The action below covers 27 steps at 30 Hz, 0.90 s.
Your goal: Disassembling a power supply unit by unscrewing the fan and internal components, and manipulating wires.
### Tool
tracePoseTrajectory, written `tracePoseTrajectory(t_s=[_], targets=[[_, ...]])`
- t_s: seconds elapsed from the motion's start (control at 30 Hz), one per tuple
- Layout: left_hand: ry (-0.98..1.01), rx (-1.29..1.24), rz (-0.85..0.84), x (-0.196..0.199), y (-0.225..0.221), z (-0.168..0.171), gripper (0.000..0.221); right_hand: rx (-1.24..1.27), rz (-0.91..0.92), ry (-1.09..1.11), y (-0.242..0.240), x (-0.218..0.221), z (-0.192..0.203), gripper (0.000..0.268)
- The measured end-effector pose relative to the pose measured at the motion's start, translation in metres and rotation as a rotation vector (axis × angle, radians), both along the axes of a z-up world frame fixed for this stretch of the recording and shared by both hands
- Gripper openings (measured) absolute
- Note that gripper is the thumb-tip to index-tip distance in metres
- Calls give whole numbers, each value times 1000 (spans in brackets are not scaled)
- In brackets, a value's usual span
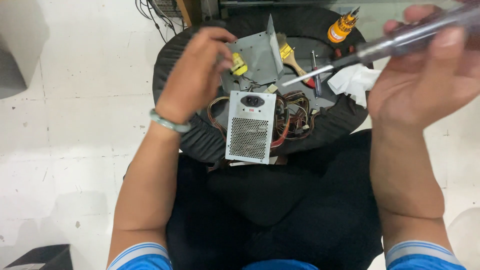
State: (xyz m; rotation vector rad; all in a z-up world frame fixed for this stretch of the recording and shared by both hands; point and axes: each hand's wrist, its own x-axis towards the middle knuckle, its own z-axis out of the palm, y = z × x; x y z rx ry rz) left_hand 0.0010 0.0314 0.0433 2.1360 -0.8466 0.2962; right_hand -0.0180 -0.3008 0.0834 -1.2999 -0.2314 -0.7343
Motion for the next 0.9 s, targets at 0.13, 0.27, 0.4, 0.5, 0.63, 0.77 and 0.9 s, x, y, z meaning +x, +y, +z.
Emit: tracePoseTrajectory(t_s=[0.13,0.27,0.4,0.5,0.63,0.77,0.9], targets=[[57,-112,126,12,57,-24,13,4,-22,218,-28,-18,-11,45],[609,274,469,22,85,-56,7,-45,124,255,-13,-16,-53,43],[926,665,540,28,99,-87,20,-31,180,436,-13,13,-91,27],[984,766,596,32,97,-97,20,-3,171,477,-13,24,-89,26],[1036,868,701,44,100,-117,40,-96,178,465,-15,27,-90,24],[1116,790,728,49,103,-125,47,-100,195,460,-19,32,-94,25],[1035,766,770,52,103,-136,47,-122,215,454,-21,35,-96,25]])
